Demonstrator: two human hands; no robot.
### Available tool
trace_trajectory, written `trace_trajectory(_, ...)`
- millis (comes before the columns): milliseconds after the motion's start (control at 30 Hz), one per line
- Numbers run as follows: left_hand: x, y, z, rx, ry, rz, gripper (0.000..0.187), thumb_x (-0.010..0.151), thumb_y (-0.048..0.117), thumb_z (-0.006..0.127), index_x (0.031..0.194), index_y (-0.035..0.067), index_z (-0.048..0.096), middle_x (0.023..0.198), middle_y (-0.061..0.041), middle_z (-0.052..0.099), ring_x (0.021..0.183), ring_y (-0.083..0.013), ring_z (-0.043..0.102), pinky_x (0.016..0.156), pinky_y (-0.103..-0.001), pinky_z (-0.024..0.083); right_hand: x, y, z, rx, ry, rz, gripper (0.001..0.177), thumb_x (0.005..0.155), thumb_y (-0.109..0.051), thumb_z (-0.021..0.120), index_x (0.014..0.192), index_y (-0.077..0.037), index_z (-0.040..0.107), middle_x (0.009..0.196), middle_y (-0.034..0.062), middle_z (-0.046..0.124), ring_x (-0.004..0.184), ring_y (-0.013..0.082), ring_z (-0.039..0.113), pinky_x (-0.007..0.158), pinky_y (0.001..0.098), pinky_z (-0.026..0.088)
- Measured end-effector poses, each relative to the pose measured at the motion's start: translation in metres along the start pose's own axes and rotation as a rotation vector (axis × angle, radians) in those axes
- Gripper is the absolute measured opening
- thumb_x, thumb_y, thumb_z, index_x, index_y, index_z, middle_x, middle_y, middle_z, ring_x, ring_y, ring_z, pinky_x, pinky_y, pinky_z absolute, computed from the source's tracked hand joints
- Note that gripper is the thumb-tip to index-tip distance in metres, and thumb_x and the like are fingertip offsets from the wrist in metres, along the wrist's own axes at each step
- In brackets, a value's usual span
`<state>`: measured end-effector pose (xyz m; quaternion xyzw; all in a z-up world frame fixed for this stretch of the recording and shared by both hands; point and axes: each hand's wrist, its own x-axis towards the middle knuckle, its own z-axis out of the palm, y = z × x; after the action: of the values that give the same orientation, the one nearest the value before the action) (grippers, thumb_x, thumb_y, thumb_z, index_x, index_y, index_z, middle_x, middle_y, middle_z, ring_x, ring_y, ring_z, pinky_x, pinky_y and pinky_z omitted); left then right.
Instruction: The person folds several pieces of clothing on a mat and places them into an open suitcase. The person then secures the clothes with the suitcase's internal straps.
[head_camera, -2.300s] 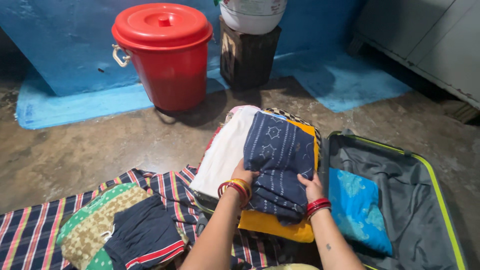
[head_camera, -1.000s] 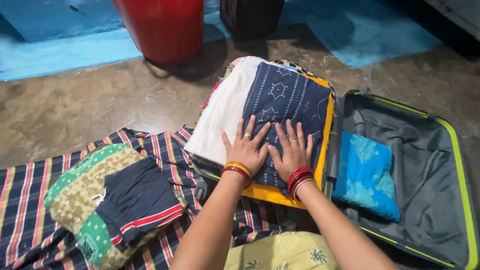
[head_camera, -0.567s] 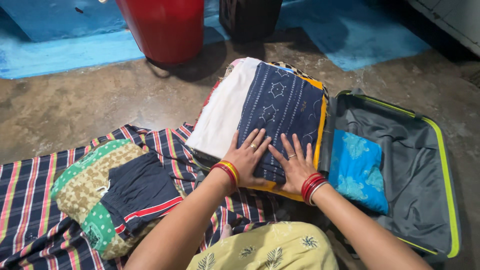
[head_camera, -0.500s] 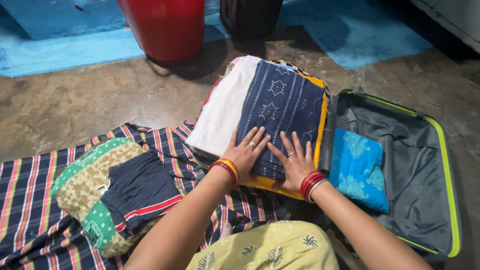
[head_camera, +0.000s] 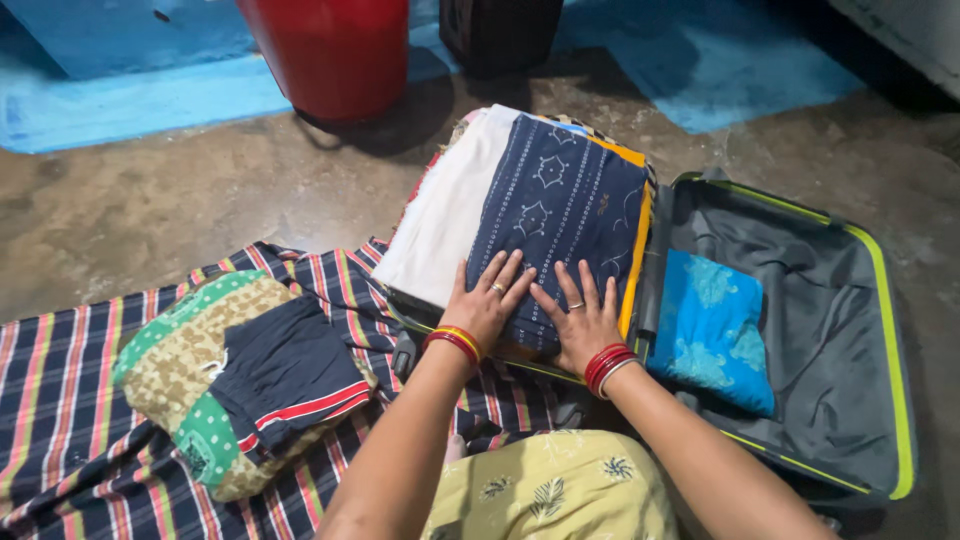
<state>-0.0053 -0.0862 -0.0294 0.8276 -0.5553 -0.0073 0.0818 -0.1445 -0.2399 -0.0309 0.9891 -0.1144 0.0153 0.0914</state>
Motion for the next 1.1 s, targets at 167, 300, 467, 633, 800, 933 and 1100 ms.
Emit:
trace_trajectory(167, -0.001, 0.012, -0.033, 0.205, 0.010, -0.037, 0.108, 0.078, 0.027, 0.080, 0.164, 0.027, 0.015, 0.171, -0.004, 0.010, 0.155, -0.0236, 0.015, 0.114, -0.065, 0.024, -0.002, 0.003, -0.040, 0.105, -0.098, 0.001, 0.128, 0.058, -0.051, 0.094, 0.158, -0.039, 0.014, 0.168, 0.0114, 0.006, 0.154, 0.0417, 0.005, 0.115, 0.0741, 0.012)
trace_trajectory(300, -0.011, 0.012, -0.060, -0.035, -0.228, -0.094, 0.129, 0.064, 0.034, 0.091, 0.163, 0.027, 0.009, 0.172, -0.005, 0.005, 0.158, -0.0251, 0.009, 0.121, -0.062, 0.019, 0.006, 0.002, -0.074, 0.164, -0.265, 0.034, 0.133, 0.058, -0.062, 0.090, 0.160, -0.036, 0.008, 0.169, 0.0127, 0.002, 0.157, 0.0374, 0.000, 0.119, 0.0698, 0.006)
trace_trajectory(467, -0.049, -0.016, -0.059, -0.268, 0.017, -0.151, 0.122, 0.065, 0.045, 0.087, 0.161, 0.023, 0.015, 0.169, -0.011, 0.015, 0.156, -0.0313, 0.013, 0.121, -0.063, 0.017, 0.026, -0.036, -0.083, 0.283, -0.104, -0.099, 0.127, 0.061, -0.064, 0.085, 0.159, -0.027, 0.013, 0.168, 0.0182, 0.006, 0.156, 0.0396, 0.001, 0.119, 0.0680, 0.003)
trace_trajectory(633, -0.100, -0.076, -0.025, -0.292, 0.117, -0.339, 0.107, 0.072, 0.039, 0.080, 0.160, 0.019, 0.023, 0.168, -0.013, 0.021, 0.156, -0.0311, 0.018, 0.120, -0.062, 0.020, 0.055, -0.106, -0.068, 0.330, -0.026, -0.238, 0.113, 0.072, -0.054, 0.081, 0.161, -0.021, 0.019, 0.167, 0.0204, 0.012, 0.155, 0.0424, 0.006, 0.119, 0.0651, 0.007)
trace_trajectory(800, -0.161, -0.128, 0.009, -0.189, 0.178, -0.639, 0.085, 0.085, 0.036, 0.072, 0.158, 0.016, 0.034, 0.169, -0.008, 0.029, 0.157, -0.0264, 0.023, 0.122, -0.060, 0.023, 0.069, -0.182, -0.049, 0.347, -0.036, -0.298, 0.104, 0.077, -0.049, 0.079, 0.159, -0.018, 0.023, 0.166, 0.0207, 0.016, 0.155, 0.0401, 0.012, 0.122, 0.0602, 0.012)
trace_trajectory(933, -0.207, -0.148, 0.019, -0.215, 0.017, -1.066, 0.098, 0.081, 0.045, 0.078, 0.159, 0.016, 0.025, 0.168, -0.011, 0.021, 0.155, -0.0294, 0.017, 0.121, -0.057, 0.022, 0.071, -0.226, -0.032, 0.418, -0.140, -0.313, 0.100, 0.080, -0.043, 0.077, 0.160, -0.018, 0.024, 0.166, 0.0188, 0.017, 0.155, 0.0387, 0.012, 0.122, 0.0567, 0.013)
trace_trajectory(1100, -0.241, -0.159, 0.025, -0.380, 0.156, -1.414, 0.115, 0.073, 0.048, 0.087, 0.159, 0.011, 0.020, 0.163, -0.024, 0.020, 0.150, -0.0376, 0.020, 0.118, -0.053, 0.025, 0.076, -0.260, -0.011, 0.462, -0.170, -0.346, 0.101, 0.080, -0.042, 0.079, 0.159, -0.013, 0.024, 0.167, 0.0201, 0.016, 0.155, 0.0388, 0.013, 0.123, 0.0530, 0.013)
